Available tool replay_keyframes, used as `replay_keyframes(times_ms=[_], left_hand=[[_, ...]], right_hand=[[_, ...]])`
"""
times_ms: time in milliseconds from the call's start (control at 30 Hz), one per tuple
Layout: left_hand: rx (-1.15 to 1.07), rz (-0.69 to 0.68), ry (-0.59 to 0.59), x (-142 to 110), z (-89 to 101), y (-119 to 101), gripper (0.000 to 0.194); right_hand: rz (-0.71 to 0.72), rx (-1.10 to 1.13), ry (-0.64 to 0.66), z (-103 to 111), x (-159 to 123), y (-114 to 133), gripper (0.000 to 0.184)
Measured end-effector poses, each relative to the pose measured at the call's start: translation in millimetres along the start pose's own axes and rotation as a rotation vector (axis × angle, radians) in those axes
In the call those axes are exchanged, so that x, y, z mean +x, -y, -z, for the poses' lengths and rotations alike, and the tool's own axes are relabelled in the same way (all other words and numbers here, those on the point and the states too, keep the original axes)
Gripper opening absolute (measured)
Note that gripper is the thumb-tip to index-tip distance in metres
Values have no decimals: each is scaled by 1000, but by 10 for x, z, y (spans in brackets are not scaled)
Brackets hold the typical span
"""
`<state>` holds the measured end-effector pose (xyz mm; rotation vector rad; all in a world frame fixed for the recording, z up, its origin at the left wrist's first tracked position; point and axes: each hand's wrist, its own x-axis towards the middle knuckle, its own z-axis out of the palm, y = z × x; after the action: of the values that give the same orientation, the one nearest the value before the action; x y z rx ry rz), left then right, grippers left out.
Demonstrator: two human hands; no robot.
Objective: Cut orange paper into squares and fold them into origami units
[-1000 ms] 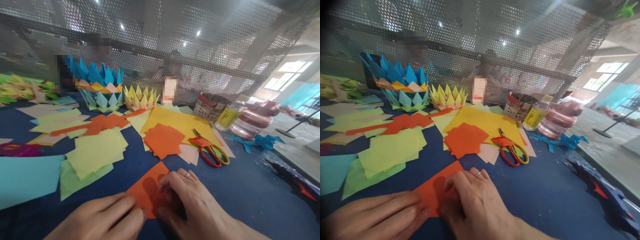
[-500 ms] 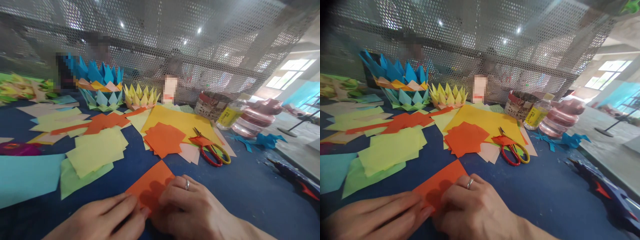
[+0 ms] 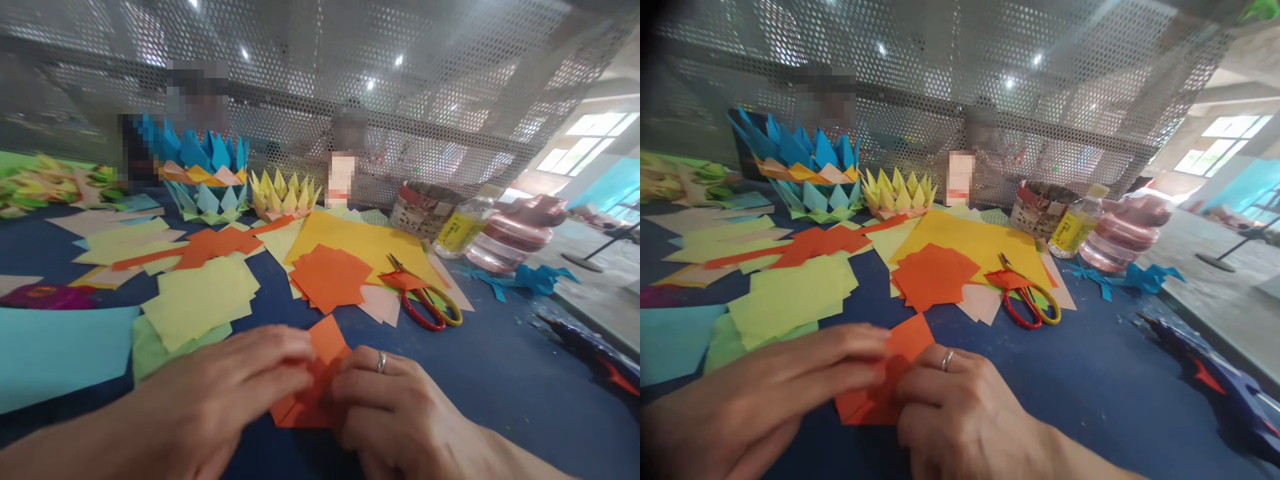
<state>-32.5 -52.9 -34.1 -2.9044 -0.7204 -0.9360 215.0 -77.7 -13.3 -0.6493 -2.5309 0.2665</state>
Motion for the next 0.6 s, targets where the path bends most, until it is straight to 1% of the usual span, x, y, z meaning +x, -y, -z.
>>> replay_keyframes(times_ms=[67, 100, 167, 233, 300, 367, 467, 533, 600], left_hand=[[-15, 39, 67, 52, 99, 105, 66], [-33, 37, 91, 76, 131, 160, 65], [-90, -10, 128, 124, 165, 251, 53], [-152, -57, 139, 170, 174, 290, 39], [-228, -51, 142, 203, 174, 276, 31], [-340, -13, 172, 218, 174, 233, 28], [-506, 12, 279, 217, 175, 186, 23], [-558, 17, 351, 214, 163, 180, 20], [-570, 37, 380, 212, 132, 178, 19]], right_hand=[[-48, 15, 15, 14, 3, 40, 24], [-65, 20, 17, 19, 1, 55, 26], [-54, 32, 29, 22, -8, 74, 28], [-43, 25, 47, 24, -14, 79, 29], [-39, 8, 69, 30, -8, 77, 32], [-36, -28, 86, 41, 10, 70, 34], [-27, -82, 108, 57, 39, 59, 29], [-30, -98, 127, 67, 47, 56, 27], [-29, -103, 146, 78, 49, 60, 27]])
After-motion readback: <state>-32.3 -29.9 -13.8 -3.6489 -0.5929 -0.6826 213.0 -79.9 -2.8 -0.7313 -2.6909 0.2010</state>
